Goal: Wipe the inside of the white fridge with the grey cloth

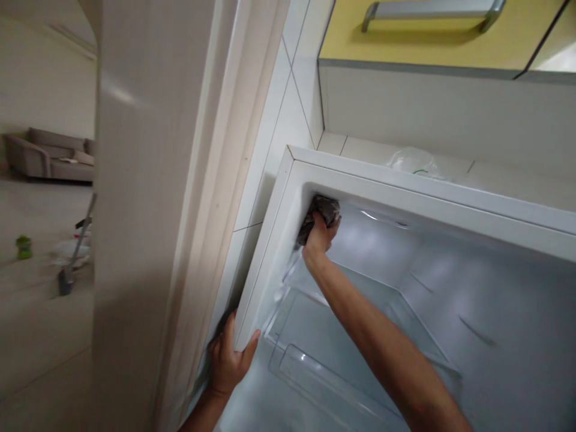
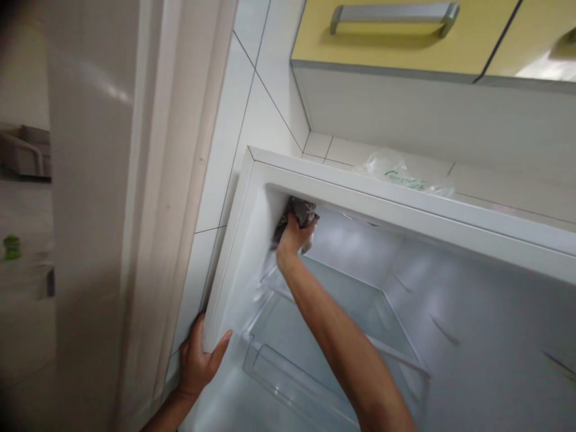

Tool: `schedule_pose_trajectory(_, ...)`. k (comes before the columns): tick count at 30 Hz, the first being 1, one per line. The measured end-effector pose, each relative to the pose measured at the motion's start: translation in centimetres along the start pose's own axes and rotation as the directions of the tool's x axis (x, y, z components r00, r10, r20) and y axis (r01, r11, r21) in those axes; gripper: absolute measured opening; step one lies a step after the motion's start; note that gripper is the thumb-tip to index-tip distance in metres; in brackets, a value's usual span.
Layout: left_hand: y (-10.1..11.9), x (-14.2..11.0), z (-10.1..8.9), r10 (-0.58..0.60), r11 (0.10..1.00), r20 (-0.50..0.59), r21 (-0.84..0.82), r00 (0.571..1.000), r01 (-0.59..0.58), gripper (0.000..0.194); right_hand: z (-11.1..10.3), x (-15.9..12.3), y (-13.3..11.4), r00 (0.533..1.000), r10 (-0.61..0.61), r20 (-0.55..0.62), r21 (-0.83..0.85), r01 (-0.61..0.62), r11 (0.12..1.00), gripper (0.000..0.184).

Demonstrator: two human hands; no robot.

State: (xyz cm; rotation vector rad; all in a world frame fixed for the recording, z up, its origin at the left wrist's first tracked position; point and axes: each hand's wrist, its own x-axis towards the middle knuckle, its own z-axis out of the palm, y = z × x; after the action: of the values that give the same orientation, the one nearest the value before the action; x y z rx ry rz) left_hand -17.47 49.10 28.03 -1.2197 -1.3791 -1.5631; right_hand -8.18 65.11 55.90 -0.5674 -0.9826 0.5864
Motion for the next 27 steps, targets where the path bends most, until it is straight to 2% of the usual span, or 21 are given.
schedule_pose_trajectory(3,-0.1,-0.1,0.1,0.016,1.0,-0.008,0.023,1.0,-0.016,0.064,-0.5,-4.6,-3.9,1.0,0.008,-0.009,-0.007,-0.008,1.0,0.055)
schedule_pose_trajectory(6,0.0,0.0,0.1,0.004,1.0,0.006,0.006,1.0,-0.004,0.064,-2.0,-8.9,-6.7,0.991,0.005,0.134,0.045,-0.011,0.999,0.059)
schedule_pose_trajectory(9,0.0,0.1,0.1,0.003,1.0,-0.005,0.011,1.0,-0.003,0.063,-4.2,-12.2,-8.1,0.94,-0.106,0.325,0.032,0.101,0.994,0.063)
schedule_pose_trajectory(12,0.1,0.1,0.2,0.017,0.999,-0.041,0.042,0.999,-0.015,0.062,-5.9,-14.1,-9.1,0.87,-0.212,0.444,0.026,0.224,0.974,0.066)
schedule_pose_trajectory(14,0.2,0.1,0.3,0.014,0.998,-0.043,0.055,0.999,-0.011,0.062,-6.4,-14.4,-9.9,0.86,-0.213,0.464,0.034,0.223,0.974,0.06)
schedule_pose_trajectory(18,0.2,0.0,0.3,0.009,0.997,-0.012,0.08,1.0,-0.008,0.063,-6.3,-13.1,-11.6,0.891,-0.174,0.419,0.079,0.155,0.985,0.046)
schedule_pose_trajectory(22,0.1,-0.1,0.2,0.02,0.995,-0.02,0.094,1.0,-0.018,0.061,-5.4,-10.1,-12.3,0.946,-0.231,0.228,0.164,0.197,0.967,0.055)
schedule_pose_trajectory(24,0.0,0.0,0.2,0.021,0.996,-0.012,0.085,1.0,-0.02,0.061,-4.8,-8.7,-12.1,0.965,-0.224,0.135,0.197,0.195,0.961,0.054)
schedule_pose_trajectory(27,-0.2,-0.1,0.2,0.029,0.994,0.0,0.101,1.0,-0.029,0.061,-3.7,-7.3,-10.5,0.98,-0.177,0.085,0.237,0.153,0.959,0.051)
